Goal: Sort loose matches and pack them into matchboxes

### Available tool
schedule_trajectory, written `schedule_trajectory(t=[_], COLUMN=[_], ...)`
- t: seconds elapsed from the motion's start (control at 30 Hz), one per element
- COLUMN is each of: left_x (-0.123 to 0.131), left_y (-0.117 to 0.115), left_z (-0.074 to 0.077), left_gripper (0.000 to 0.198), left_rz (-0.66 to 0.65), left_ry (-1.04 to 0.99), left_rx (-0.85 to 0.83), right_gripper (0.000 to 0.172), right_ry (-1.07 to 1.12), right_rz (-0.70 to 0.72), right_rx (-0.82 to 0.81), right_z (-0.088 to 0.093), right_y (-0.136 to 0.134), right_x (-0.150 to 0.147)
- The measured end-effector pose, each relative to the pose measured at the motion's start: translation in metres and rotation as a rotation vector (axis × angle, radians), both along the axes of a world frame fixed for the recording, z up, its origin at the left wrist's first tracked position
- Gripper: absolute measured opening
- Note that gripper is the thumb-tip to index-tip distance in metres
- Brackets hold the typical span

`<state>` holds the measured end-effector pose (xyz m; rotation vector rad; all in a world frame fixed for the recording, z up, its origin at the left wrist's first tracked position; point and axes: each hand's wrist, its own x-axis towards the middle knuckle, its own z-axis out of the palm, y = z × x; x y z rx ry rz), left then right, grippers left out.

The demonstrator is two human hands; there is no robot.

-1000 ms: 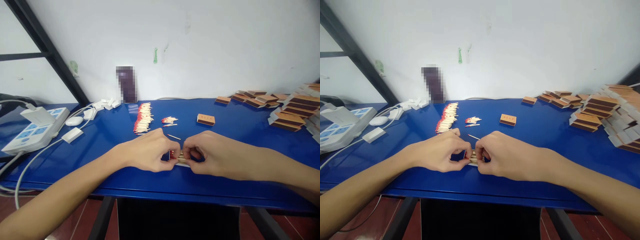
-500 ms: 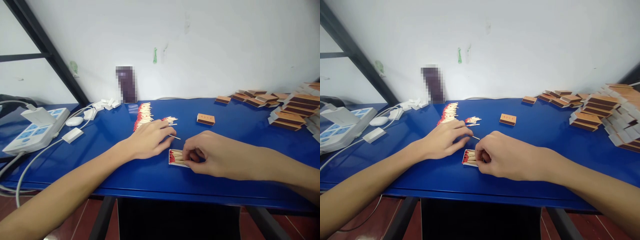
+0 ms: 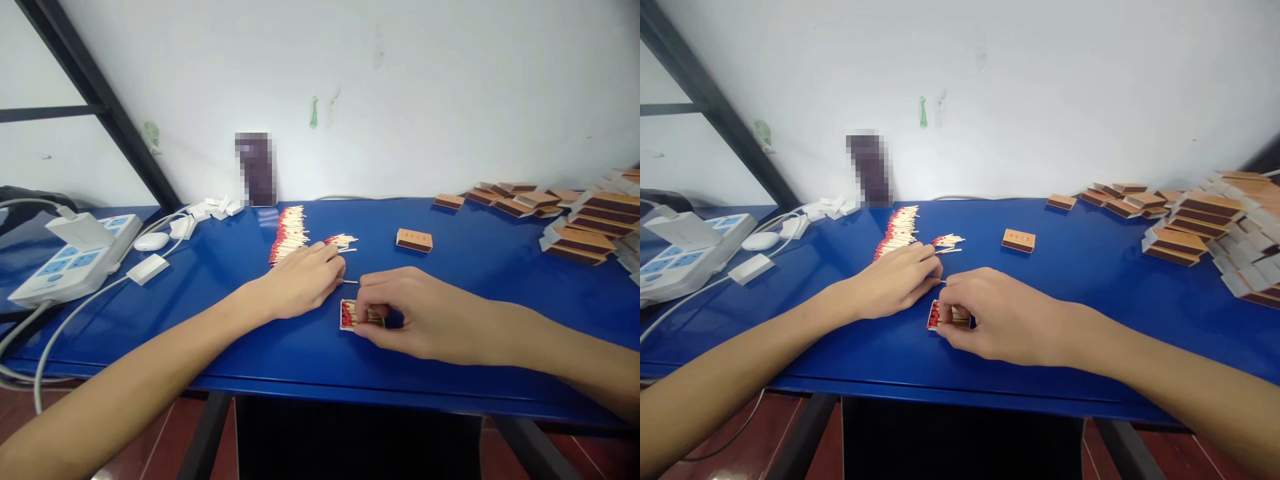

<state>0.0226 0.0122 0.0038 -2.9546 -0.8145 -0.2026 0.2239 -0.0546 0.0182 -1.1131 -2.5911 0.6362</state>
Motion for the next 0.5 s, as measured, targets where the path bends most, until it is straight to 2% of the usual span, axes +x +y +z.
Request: schedule_trajectory(t=[0.07, 0.17, 0.27, 0.4, 0.5], left_x=[-0.002, -0.006, -0.007, -0.004, -0.001], left_y=[-0.003, -0.005, -0.007, -0.011, -0.016], left_z=[0.004, 0.012, 0.016, 0.014, 0.009], left_gripper=[0.021, 0.015, 0.012, 0.011, 0.009], left_rz=[-0.031, -0.065, -0.046, -0.042, -0.074], left_ry=[-0.044, -0.188, -0.275, -0.290, -0.309], left_rx=[-0.063, -0.266, -0.444, -0.610, -0.657], right_gripper=[0.015, 0.012, 0.011, 0.016, 0.015], right_ry=[-0.004, -0.002, 0.014, 0.073, 0.065], right_rz=[0.009, 0.004, 0.005, -0.047, -0.040], right_rx=[-0.009, -0.014, -0.002, 0.133, 0.175], right_z=[-0.002, -0.001, 0.006, 0.016, 0.016], right_y=[0.001, 0.001, 0.001, 0.002, 0.006], right_x=[0.000, 0.003, 0.007, 0.014, 0.016])
